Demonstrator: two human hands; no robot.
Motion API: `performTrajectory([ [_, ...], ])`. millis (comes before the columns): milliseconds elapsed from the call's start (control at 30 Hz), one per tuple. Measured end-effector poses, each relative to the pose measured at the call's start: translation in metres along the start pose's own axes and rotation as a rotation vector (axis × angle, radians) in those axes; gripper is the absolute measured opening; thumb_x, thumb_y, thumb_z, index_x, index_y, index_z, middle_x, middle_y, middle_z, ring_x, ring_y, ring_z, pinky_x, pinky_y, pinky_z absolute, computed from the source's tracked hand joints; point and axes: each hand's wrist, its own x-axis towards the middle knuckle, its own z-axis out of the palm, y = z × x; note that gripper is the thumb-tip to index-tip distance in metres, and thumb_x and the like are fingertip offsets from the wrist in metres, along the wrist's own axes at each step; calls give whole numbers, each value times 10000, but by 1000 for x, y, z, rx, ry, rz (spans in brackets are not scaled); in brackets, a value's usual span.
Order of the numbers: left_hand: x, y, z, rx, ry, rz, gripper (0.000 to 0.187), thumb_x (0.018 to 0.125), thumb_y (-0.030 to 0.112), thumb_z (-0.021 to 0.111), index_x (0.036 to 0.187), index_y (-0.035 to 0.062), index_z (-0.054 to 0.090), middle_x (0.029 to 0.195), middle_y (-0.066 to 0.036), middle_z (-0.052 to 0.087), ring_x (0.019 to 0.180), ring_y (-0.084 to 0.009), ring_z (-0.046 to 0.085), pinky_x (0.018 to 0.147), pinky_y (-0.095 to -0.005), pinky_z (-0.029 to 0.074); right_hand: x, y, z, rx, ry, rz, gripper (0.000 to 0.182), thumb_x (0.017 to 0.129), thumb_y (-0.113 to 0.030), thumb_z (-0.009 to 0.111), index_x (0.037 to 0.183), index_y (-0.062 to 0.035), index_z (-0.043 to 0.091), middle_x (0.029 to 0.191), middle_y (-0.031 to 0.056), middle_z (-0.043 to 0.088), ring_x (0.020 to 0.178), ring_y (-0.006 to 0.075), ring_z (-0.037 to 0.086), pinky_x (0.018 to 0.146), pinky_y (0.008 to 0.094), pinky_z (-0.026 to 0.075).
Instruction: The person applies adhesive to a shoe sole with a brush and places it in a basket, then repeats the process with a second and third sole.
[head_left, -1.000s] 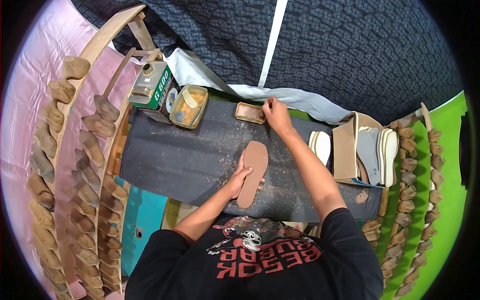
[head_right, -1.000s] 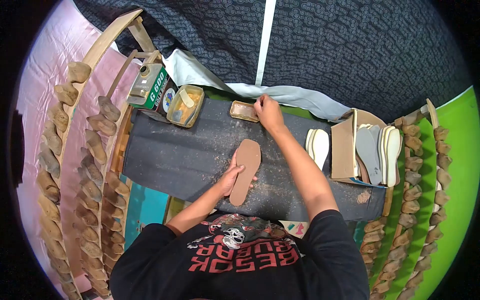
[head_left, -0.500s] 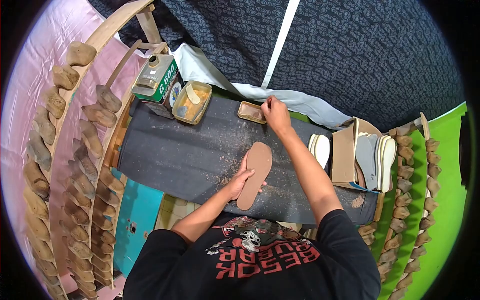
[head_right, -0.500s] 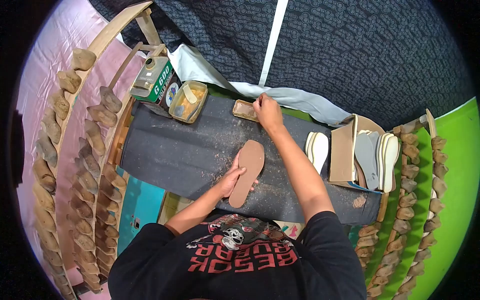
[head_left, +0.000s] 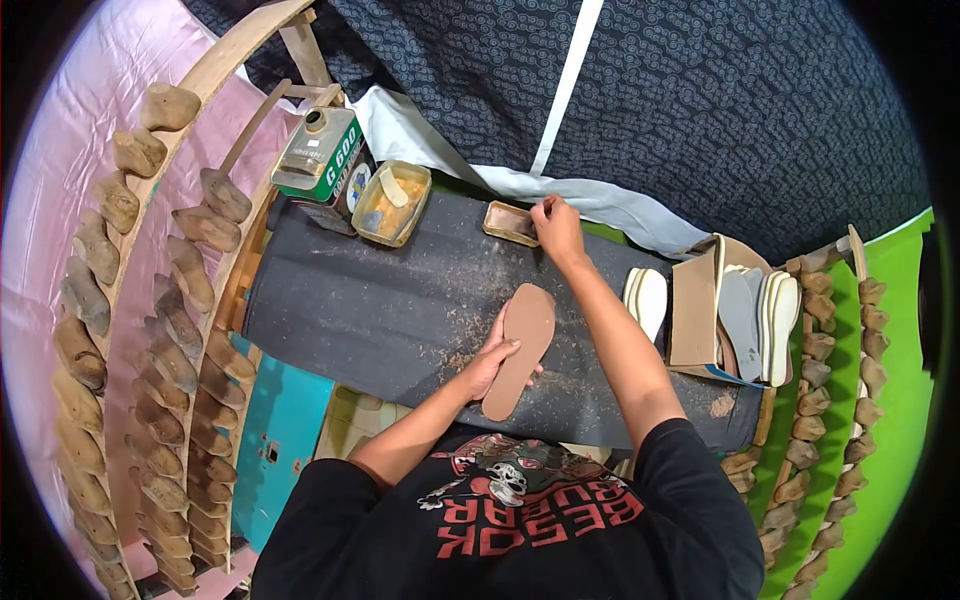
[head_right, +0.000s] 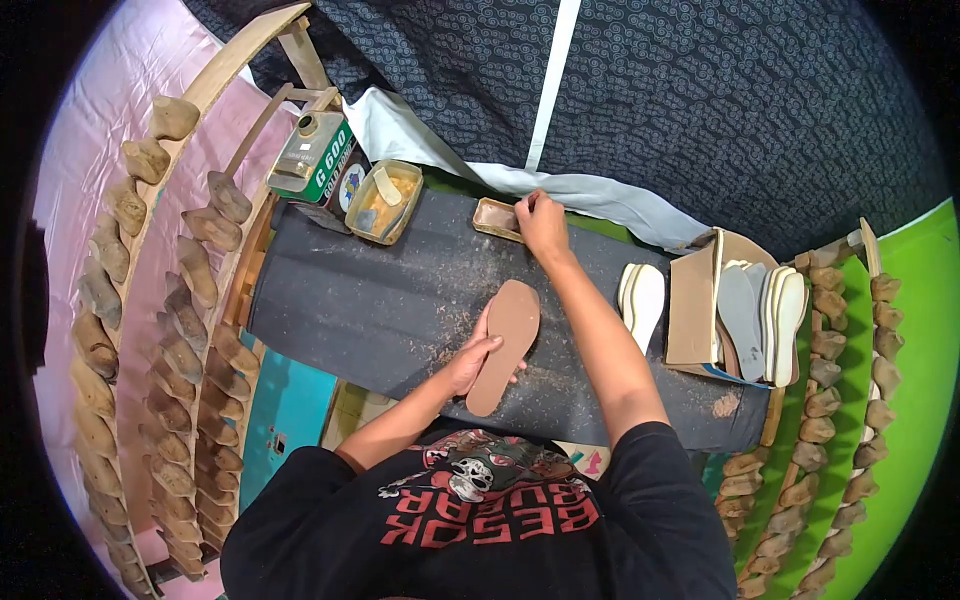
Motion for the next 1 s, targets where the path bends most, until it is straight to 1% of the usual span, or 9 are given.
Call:
performTrajectory([
  [67, -2, -1, -2, 1, -1, 8, 821, 1015, 212, 479, 1593, 368, -82, 1431, -163, 429, 983, -318, 673, 746, -443, 614, -1, 2, -6, -177, 5, -128, 247, 900, -177, 599, 920, 63, 650, 841, 283, 687, 819, 455, 683, 741, 488, 527],
  [100, -2, -1, -3, -20, 5, 2, 821, 1014, 211, 480, 1592, 370, -81, 1425, -163, 435, 980, -317, 674, 743, -441, 615, -1, -1, -10, -178, -9, -112, 258, 897, -194, 601, 925, 57, 653, 872, 295, 687, 842, 459, 681, 763, 522, 530],
  [233, 0, -2, -2, -23, 4, 4, 821, 1011, 212, 483, 1593, 372, -74, 1427, -159, 435, 972, -314, 674, 734, -438, 616, 2, -4, -13, -129, -27, -105, 260, 904, -194, 597, 926, 59, 647, 870, 296, 687, 838, 463, 678, 772, 525, 531],
  [433, 3, 1, 1, 20, -17, 13, 817, 1010, 209, 484, 1595, 366, -65, 1444, -157, 416, 973, -311, 673, 736, -438, 614, 0, -6, -16, -221, -68, -138, 259, 925, -199, 591, 934, 56, 638, 868, 297, 685, 842, 468, 676, 767, 516, 534],
  [500, 3, 0, 1, 3, -13, 12, 814, 1014, 194, 471, 1596, 355, -75, 1449, -160, 413, 963, -298, 674, 716, -423, 614, 0, -7, -18, -236, -70, -204, 250, 925, -192, 585, 943, 53, 628, 871, 294, 681, 856, 468, 672, 756, 509, 524],
  [567, 4, 1, 3, -8, -7, 11, 811, 1019, 179, 459, 1597, 343, -85, 1453, -162, 410, 952, -284, 676, 696, -407, 614, -1, -8, -16, -243, -83, -177, 250, 928, -193, 585, 947, 52, 627, 876, 299, 681, 858, 470, 671, 760, 514, 525],
  [733, 6, 2, 4, -8, -27, 11, 840, 1000, 194, 498, 1595, 362, -71, 1431, -160, 432, 973, -315, 675, 739, -437, 617, 5, -15, -15, -280, -122, -150, 253, 932, -195, 590, 958, 54, 622, 882, 310, 679, 861, 474, 670, 773, 529, 529],
  [833, 6, 3, 6, 1, -32, 19, 838, 1001, 188, 493, 1596, 357, -73, 1430, -160, 433, 977, -317, 675, 743, -438, 616, 7, -16, -15, -318, -187, -151, 273, 935, -209, 590, 1010, 50, 636, 905, 301, 691, 871, 465, 681, 795, 536, 538],
  [1000, 5, 4, 6, -10, -39, 33, 835, 1002, 185, 490, 1597, 355, -72, 1435, -162, 430, 976, -318, 675, 745, -436, 616, 14, -7, -11, -220, -180, -142, 295, 924, -204, 581, 1012, 72, 633, 895, 313, 683, 900, 475, 671, 819, 531, 524],
])
